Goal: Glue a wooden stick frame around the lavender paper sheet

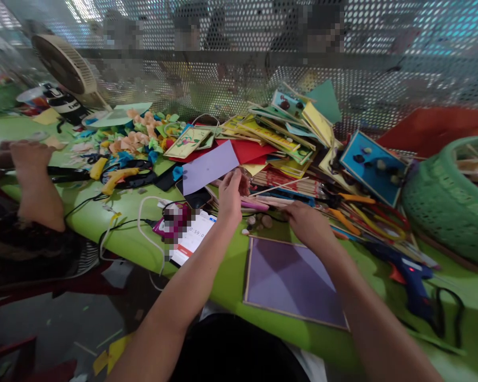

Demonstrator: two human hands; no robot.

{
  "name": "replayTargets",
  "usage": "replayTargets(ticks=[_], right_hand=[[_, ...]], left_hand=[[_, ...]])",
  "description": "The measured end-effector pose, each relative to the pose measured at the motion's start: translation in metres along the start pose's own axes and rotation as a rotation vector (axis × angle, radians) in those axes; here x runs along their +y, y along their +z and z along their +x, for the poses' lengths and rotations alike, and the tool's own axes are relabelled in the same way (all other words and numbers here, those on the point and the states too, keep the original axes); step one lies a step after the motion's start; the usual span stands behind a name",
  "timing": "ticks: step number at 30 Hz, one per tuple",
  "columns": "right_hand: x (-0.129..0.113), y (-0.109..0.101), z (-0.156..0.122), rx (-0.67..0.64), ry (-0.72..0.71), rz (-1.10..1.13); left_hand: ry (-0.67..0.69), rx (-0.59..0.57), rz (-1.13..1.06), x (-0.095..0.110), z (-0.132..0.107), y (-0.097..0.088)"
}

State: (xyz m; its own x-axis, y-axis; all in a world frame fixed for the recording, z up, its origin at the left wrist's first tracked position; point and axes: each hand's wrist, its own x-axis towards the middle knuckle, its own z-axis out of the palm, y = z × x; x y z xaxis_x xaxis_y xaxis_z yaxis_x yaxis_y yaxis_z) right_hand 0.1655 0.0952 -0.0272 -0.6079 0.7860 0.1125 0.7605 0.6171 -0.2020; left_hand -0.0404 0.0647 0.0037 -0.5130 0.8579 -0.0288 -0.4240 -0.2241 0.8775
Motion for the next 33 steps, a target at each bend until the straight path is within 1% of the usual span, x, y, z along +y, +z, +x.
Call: replayTargets(ticks=[1,3,5,6,8,9,10,12,14,17,22,25,28,33], right_hand=[[0.001,0.002,0.000,0.010,0.010,-0.025],[0.001,0.004,0.000,0.035,0.038,-0.065],[0.001,0.004,-0.001,0.059,0.060,-0.090],[0.002,0.003,-0.001,0.073,0.060,-0.091],[0.003,0.002,-0.002,0.090,0.038,-0.080],[0.004,0.001,-0.002,0.096,0.026,-0.072],[0.004,0.001,-0.003,0.101,0.019,-0.065],[0.004,0.001,-0.003,0.101,0.015,-0.057],[0.004,0.001,-0.003,0.079,0.024,-0.057],[0.003,0.002,-0.003,0.044,0.043,-0.071],[0.000,0.002,-0.003,0.073,0.039,-0.078],[-0.001,0.002,-0.004,0.085,0.026,-0.086],[0.000,0.003,-0.003,0.095,0.015,-0.067],[-0.001,0.003,-0.001,0.150,-0.008,-0.042]], left_hand=[[-0.004,-0.045,0.058,-0.001,0.000,-0.001],[0.027,-0.183,0.259,-0.002,0.000,-0.004],[0.110,-0.321,0.593,-0.002,-0.002,-0.007],[0.162,-0.369,0.794,-0.001,-0.004,-0.009],[0.245,-0.440,1.188,0.000,-0.007,-0.013],[0.271,-0.474,1.348,0.001,-0.007,-0.014],[0.291,-0.505,1.472,0.001,-0.008,-0.016],[0.316,-0.550,1.625,0.002,-0.007,-0.019],[0.328,-0.543,1.688,0.002,-0.005,-0.022],[0.336,-0.490,1.715,0.002,-0.001,-0.025],[0.355,-0.284,1.747,0.002,0.001,-0.026],[0.363,-0.219,1.735,0.003,0.000,-0.026],[0.379,-0.222,1.720,0.004,0.000,-0.026],[0.352,-0.311,1.695,0.003,0.000,-0.026]])
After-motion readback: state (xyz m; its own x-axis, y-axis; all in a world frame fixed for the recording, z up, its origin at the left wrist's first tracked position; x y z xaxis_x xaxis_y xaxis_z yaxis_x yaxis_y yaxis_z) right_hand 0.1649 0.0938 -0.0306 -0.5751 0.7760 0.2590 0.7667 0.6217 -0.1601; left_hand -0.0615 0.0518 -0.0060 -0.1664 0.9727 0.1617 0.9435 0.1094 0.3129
